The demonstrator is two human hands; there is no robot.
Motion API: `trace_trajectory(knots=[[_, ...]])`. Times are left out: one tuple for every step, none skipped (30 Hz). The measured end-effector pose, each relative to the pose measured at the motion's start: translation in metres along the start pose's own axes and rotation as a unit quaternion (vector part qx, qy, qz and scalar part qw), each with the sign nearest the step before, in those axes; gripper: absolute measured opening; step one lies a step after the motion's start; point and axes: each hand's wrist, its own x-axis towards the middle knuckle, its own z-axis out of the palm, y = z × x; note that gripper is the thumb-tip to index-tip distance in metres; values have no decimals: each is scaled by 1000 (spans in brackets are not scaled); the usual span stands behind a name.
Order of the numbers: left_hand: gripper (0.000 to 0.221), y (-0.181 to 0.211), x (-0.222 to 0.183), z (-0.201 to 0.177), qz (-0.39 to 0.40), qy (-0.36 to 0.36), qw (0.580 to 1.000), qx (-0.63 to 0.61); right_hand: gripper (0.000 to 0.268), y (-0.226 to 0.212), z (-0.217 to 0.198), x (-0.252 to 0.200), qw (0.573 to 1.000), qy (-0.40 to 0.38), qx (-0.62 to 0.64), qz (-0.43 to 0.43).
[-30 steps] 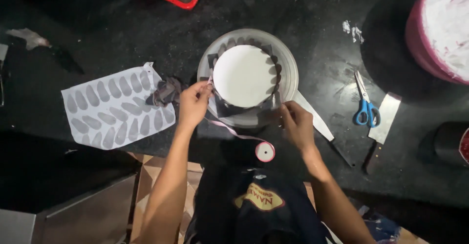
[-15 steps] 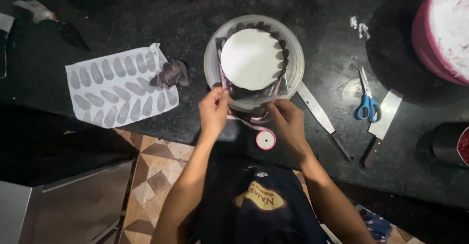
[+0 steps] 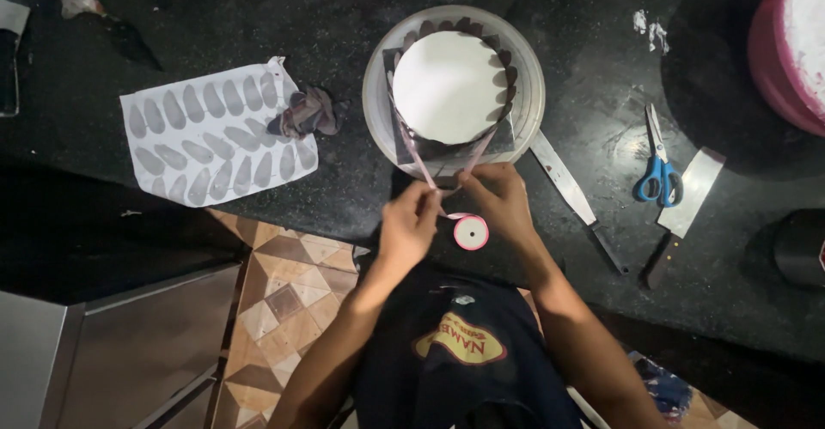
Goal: The person pulls a length of pink ribbon from a spool, wraps it around the base of a white frosted cake on a turntable, ties it into a bow at the front, and uses scissors to trim the excess ribbon ends.
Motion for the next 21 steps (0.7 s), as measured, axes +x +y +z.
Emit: trace_trajectory(knots=[[10, 3, -4, 4, 2, -3, 1000, 17, 22, -6, 1, 0, 1000, -23, -12, -2], [10, 6, -7, 7, 5, -5, 999, 34, 22, -13, 2, -1, 999, -46, -24, -4], [10, 0, -10, 12, 4, -3, 999, 34, 22, -8, 6, 0, 999, -48, -24, -5], [10, -6, -13, 18, 51, -25, 996, 67, 22, -3, 9, -1, 993, -78, 71, 45], [12, -11, -14, 23, 99, -46, 989, 101, 22, 2, 13, 1, 976, -107, 165, 93], [12, -12, -16, 27, 99, -43, 989, 101, 22, 4, 15, 0, 976, -110, 165, 91], [13, -14, -18, 31, 86, -64, 986, 129, 21, 6, 16, -1, 975, -107, 175, 91], [14, -15, -19, 35, 73, -84, 982, 155, 20, 7, 18, -3, 973, -103, 185, 92], [14, -21, -20, 37, 73, -83, 981, 157, 20, 4, 17, -2, 973, -104, 186, 91], [15, -28, -21, 38, 66, -96, 977, 179, 19, 2, 16, -1, 968, -106, 206, 99], [16, -34, -22, 39, 58, -110, 971, 202, 18, -1, 14, -2, 962, -108, 227, 108], [16, -39, -24, 39, 58, -109, 971, 204, 18, -3, 14, -1, 961, -109, 229, 107], [12, -45, -27, 39, 21, -84, 985, 152, 18, -4, 13, -1, 954, -112, 224, 163], [13, -50, -29, 39, -16, -59, 993, 98, 18, -5, 12, -1, 944, -117, 219, 217], [13, -47, -24, 36, -14, -60, 993, 100, 18, -4, 13, 0, 944, -115, 221, 216], [12, -44, -19, 33, -35, -5, 999, -41, 16, -2, 15, 1, 934, -123, 278, 186], [14, -40, -15, 32, -58, 51, 980, -181, 15, 0, 15, 1, 920, -130, 334, 158], [14, -43, -11, 29, -58, 49, 981, -181, 15, 7, 17, 1, 920, -129, 335, 158], [15, -45, -8, 28, -39, 58, 974, -215, 15, 14, 19, -1, 934, -123, 308, 136], [16, -47, -5, 26, -21, 67, 966, -249, 15, 20, 20, -2, 946, -118, 280, 114], [16, -47, -2, 26, -21, 67, 966, -249, 15, 15, 20, -2, 946, -118, 280, 114]])
